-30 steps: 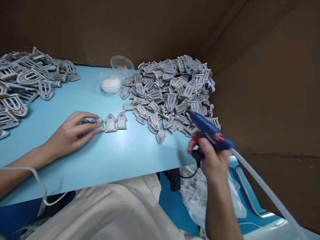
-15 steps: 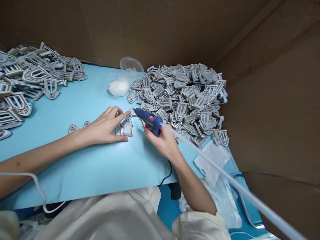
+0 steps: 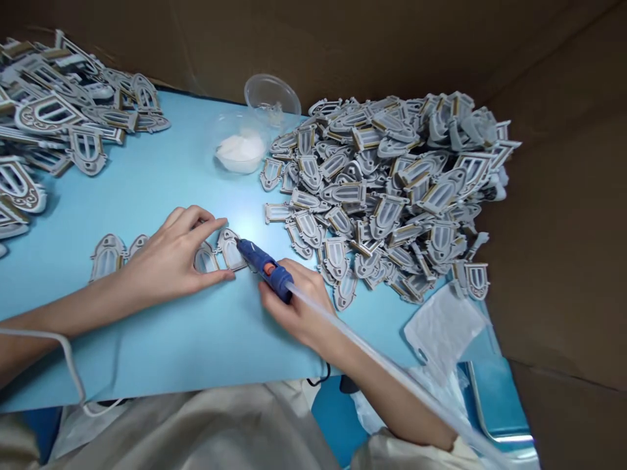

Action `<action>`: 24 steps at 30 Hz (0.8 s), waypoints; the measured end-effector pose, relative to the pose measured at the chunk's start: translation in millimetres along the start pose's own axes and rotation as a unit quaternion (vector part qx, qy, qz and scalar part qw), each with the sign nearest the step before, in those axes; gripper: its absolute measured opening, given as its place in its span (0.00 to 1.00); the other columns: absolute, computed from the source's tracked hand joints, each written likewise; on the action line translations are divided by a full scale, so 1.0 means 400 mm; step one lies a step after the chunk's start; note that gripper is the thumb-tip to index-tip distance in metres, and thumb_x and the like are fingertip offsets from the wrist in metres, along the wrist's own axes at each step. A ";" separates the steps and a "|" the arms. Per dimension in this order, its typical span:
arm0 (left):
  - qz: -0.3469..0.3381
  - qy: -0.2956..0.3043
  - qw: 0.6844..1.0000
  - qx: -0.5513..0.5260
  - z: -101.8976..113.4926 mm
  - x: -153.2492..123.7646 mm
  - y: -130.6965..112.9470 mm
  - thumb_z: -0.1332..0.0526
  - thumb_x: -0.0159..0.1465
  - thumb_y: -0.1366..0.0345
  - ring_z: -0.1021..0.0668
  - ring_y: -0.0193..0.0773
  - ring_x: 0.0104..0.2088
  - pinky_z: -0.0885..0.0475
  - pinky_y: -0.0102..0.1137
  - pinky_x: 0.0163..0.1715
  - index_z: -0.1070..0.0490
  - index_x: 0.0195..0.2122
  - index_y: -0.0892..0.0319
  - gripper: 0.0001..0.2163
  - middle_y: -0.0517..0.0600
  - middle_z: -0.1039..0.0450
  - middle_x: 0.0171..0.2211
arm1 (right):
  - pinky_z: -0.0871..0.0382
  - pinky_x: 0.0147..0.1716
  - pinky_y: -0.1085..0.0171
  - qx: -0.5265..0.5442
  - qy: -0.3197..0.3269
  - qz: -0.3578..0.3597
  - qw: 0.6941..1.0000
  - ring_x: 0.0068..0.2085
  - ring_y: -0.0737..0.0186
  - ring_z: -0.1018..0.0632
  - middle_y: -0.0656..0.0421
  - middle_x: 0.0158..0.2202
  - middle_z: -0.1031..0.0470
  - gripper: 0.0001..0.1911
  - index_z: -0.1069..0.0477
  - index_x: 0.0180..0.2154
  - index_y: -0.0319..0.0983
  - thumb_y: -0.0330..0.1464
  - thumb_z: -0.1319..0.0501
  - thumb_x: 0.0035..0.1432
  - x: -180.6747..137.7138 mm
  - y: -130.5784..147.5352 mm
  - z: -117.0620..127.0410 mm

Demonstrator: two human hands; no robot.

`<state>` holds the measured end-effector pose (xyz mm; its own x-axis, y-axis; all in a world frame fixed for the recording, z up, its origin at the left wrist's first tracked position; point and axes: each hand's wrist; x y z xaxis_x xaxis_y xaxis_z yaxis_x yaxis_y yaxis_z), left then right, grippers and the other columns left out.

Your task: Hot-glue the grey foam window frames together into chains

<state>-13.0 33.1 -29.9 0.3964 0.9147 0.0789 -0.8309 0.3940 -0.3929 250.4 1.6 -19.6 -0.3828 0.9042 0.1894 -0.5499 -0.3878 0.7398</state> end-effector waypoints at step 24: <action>0.016 -0.035 0.999 -0.011 -0.018 0.006 -0.021 0.27 0.62 0.51 0.25 0.62 0.54 0.24 0.55 0.54 0.27 0.58 0.60 0.27 0.61 0.25 0.53 | 0.42 0.28 0.63 -0.025 0.047 -0.017 0.998 0.27 0.64 0.35 0.63 0.27 0.36 0.12 0.39 0.33 0.44 0.32 0.40 0.71 0.000 0.008 -0.029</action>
<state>-2.2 31.5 -33.0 0.3411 0.9309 0.1306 -0.8330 0.3637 -0.4169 240.0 -1.8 -24.7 -0.4305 0.8968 0.1022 -0.5986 -0.3684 0.7113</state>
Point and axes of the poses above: each hand's wrist, its own x-axis towards the middle knuckle, its own z-axis out of the back of the hand, y = z × x
